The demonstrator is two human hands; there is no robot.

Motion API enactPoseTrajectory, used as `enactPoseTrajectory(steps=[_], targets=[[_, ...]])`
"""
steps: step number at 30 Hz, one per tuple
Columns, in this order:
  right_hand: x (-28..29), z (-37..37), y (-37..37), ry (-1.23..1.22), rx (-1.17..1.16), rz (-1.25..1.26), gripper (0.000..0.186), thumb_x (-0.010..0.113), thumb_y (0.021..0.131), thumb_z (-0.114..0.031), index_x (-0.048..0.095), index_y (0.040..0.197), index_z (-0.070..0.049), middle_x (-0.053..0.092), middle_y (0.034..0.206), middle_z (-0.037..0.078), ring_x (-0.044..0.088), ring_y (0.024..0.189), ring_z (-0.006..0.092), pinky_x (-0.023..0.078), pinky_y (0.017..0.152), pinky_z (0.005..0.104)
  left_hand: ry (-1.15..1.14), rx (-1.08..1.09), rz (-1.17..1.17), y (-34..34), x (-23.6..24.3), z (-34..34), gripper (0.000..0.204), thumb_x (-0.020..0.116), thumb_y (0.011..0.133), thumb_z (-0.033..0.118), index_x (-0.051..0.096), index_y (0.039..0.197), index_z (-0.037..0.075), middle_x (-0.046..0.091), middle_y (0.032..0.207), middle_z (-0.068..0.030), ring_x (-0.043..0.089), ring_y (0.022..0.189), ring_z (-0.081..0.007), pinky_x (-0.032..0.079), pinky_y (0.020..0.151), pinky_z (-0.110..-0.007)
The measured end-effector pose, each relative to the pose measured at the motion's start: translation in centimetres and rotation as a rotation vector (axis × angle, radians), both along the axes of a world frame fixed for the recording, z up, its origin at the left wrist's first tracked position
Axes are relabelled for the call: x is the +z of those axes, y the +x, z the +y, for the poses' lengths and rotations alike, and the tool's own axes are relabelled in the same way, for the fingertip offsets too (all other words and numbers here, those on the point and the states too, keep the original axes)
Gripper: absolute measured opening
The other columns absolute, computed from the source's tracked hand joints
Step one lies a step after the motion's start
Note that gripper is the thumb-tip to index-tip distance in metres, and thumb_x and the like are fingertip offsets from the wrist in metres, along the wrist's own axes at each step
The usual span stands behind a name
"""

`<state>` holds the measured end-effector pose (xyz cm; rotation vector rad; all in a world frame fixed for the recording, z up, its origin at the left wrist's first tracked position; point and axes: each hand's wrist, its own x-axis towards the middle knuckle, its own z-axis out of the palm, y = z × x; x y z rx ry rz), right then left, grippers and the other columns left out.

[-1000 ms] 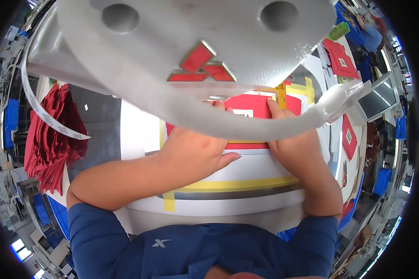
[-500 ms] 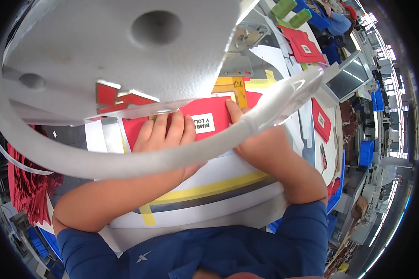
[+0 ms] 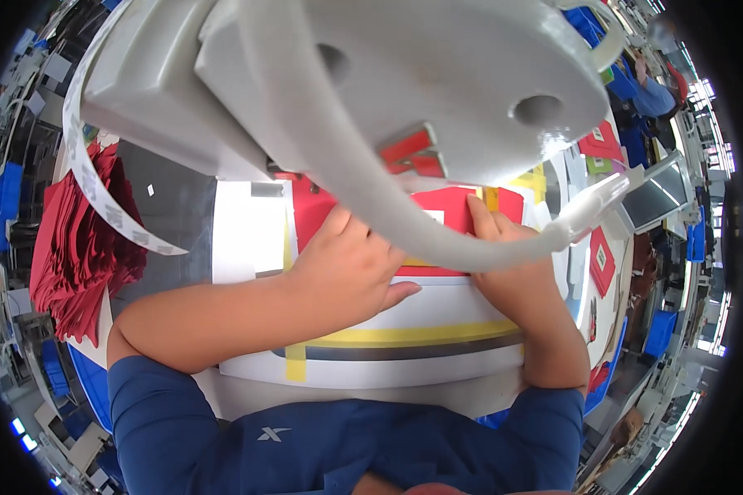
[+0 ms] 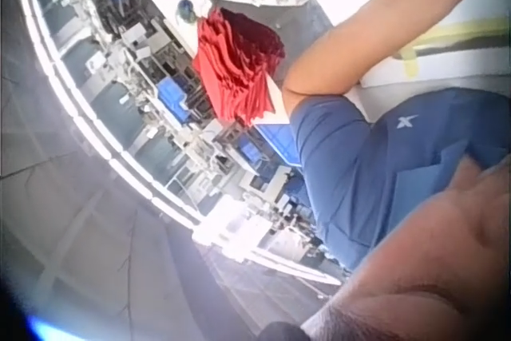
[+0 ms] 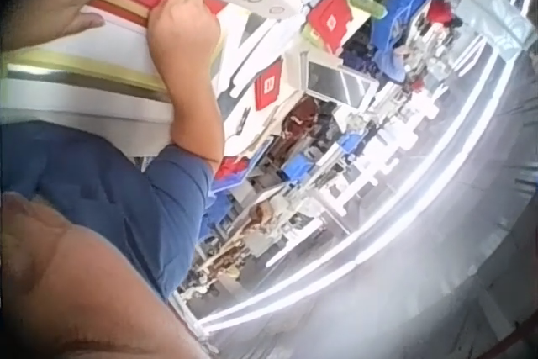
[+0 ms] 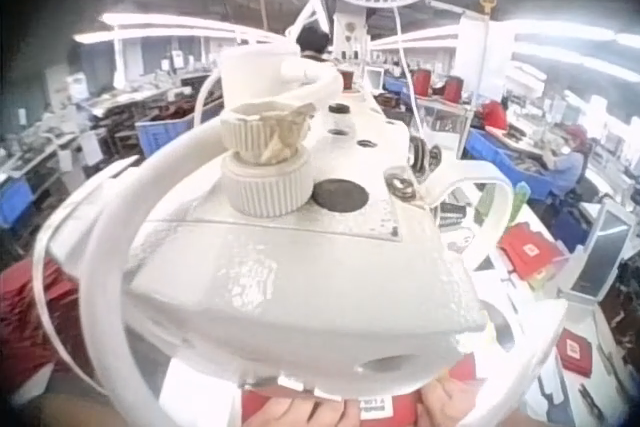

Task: Sewing brand labels onto red fabric or leather components using an industrial sewing machine.

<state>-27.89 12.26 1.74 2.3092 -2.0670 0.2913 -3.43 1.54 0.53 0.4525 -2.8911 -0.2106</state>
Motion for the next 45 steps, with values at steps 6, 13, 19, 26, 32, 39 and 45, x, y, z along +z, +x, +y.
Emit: enactPoseTrajectory(steps=[6, 13, 19, 26, 32, 39, 45], targets=[[0.5, -0.1, 0.5, 0.052, -0.046, 0.009, 0.04, 0.076, 0.089, -0.016, 0.077, 0.127, -0.001, 0.078, 0.102, 0.014, 0.074, 0.091, 0.0335, 0.06, 0.083, 0.0461, -0.125, 0.019, 0.058, 0.0, -1.0, -0.2, 0.073, 0.075, 0.092, 0.058, 0.066, 0.13, -0.003, 0.063, 0.127, -0.0213, 0.057, 0.121, -0.0417, 0.045, 0.108, -0.048], [0.4, -0.1, 0.5, 0.095, -0.068, 0.024, 0.047, 0.077, 0.089, -0.019, 0.076, 0.132, -0.002, 0.077, 0.1, 0.014, 0.074, 0.091, 0.0322, 0.059, 0.084, 0.0462, -0.116, 0.017, 0.017, 0.3, -0.6, -0.3, 0.073, 0.075, 0.091, 0.059, 0.066, 0.129, -0.002, 0.062, 0.127, -0.0205, 0.057, 0.118, -0.04, 0.045, 0.105, -0.047], [-0.2, -0.1, 1.5, 0.085, -0.116, 0.037, 0.047, 0.076, 0.09, -0.023, 0.076, 0.133, -0.004, 0.077, 0.095, 0.012, 0.075, 0.088, 0.0311, 0.06, 0.083, 0.0473, -0.08, 0.035, -0.029, 0.5, 0.1, -0.3, 0.072, 0.077, 0.089, 0.057, 0.065, 0.13, -0.001, 0.062, 0.127, -0.0193, 0.057, 0.117, -0.0386, 0.046, 0.105, -0.046], [-0.7, -1.1, 1.9, -0.034, 0.012, 0.056, 0.045, 0.07, 0.092, -0.017, 0.073, 0.131, 0.004, 0.076, 0.089, 0.013, 0.076, 0.079, 0.0311, 0.06, 0.075, 0.0468, -0.065, 0.061, -0.078, 1.3, 0.7, -0.4, 0.077, 0.077, 0.09, 0.055, 0.062, 0.142, -0.001, 0.058, 0.143, -0.0207, 0.057, 0.123, -0.0398, 0.047, 0.105, -0.049], [0.1, -2.1, 4.1, 0.125, -0.074, 0.163, 0.045, 0.069, 0.097, -0.019, 0.068, 0.136, 0.002, 0.075, 0.091, 0.012, 0.074, 0.081, 0.0291, 0.059, 0.073, 0.0419, -0.061, 0.062, -0.094, 2.9, 0.7, -1.1, 0.076, 0.075, 0.092, 0.054, 0.061, 0.145, 0.001, 0.056, 0.148, -0.0207, 0.055, 0.128, -0.0416, 0.046, 0.104, -0.048], [-0.2, -3.1, 5.5, 0.116, -0.049, 0.107, 0.045, 0.069, 0.098, -0.019, 0.067, 0.137, 0.003, 0.072, 0.081, 0.012, 0.073, 0.068, 0.0281, 0.058, 0.063, 0.04, -0.039, 0.068, -0.168, 4.8, 0.9, -1.7, 0.078, 0.075, 0.092, 0.055, 0.06, 0.147, 0.002, 0.057, 0.148, -0.0206, 0.056, 0.132, -0.0441, 0.045, 0.103, -0.048], [-0.2, -3.9, 6.8, 0.135, -0.011, 0.128, 0.047, 0.069, 0.097, -0.019, 0.066, 0.137, 0.004, 0.072, 0.079, 0.011, 0.073, 0.065, 0.0281, 0.058, 0.059, 0.0403, 0.015, 0.08, -0.197, 6.3, 1.5, -2.2, 0.081, 0.077, 0.09, 0.056, 0.059, 0.148, 0.003, 0.056, 0.15, -0.0215, 0.055, 0.136, -0.0461, 0.045, 0.103, -0.049]])
